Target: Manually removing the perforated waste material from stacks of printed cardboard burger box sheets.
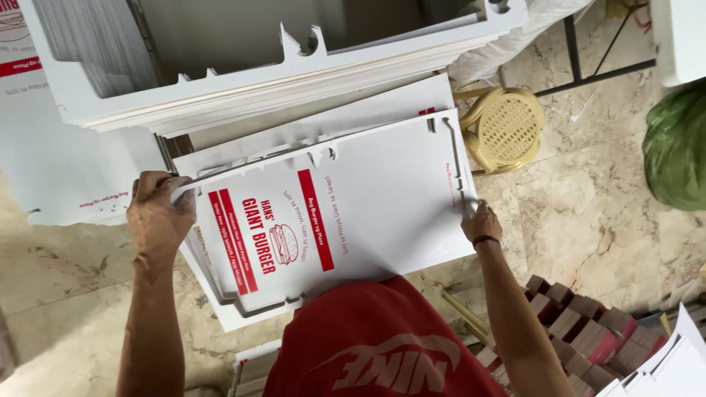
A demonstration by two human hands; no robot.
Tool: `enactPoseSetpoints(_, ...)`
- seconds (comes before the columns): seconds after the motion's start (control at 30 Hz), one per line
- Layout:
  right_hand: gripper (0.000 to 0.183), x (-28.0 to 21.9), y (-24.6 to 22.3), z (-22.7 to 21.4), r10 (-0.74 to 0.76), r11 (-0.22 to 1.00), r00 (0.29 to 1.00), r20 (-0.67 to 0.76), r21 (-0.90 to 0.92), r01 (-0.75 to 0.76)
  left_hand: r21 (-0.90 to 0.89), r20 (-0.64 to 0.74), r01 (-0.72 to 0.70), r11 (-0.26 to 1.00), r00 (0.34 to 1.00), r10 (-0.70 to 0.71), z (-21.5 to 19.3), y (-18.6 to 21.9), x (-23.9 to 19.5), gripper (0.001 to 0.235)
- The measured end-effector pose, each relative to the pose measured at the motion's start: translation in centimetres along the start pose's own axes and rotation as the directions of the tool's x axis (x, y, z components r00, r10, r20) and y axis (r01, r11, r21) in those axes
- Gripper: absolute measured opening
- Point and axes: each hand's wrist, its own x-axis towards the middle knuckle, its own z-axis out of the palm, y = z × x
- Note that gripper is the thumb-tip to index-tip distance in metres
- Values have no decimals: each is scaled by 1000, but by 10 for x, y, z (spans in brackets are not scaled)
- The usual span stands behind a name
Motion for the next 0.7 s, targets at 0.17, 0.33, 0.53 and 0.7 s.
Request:
enactPoseSetpoints(0.17,68,43,-76,-51,-478,875,832,-281,-67,479,18,-246,-284,959,928,280,-4,1,-10,32)
enactPoseSetpoints(0.33,67,117,-129,-63,-834,551,506,-220,-365,750,-72,-277,-359,931,904,327,-47,7,-26,37)
enactPoseSetpoints(0.53,46,95,-114,-94,-929,356,246,-275,-492,794,8,-354,-393,919,859,371,-46,-4,-38,24)
enactPoseSetpoints(0.7,54,97,-92,-101,-899,428,279,-337,-552,715,126,-371,-337,933,856,359,-1,-11,-10,13)
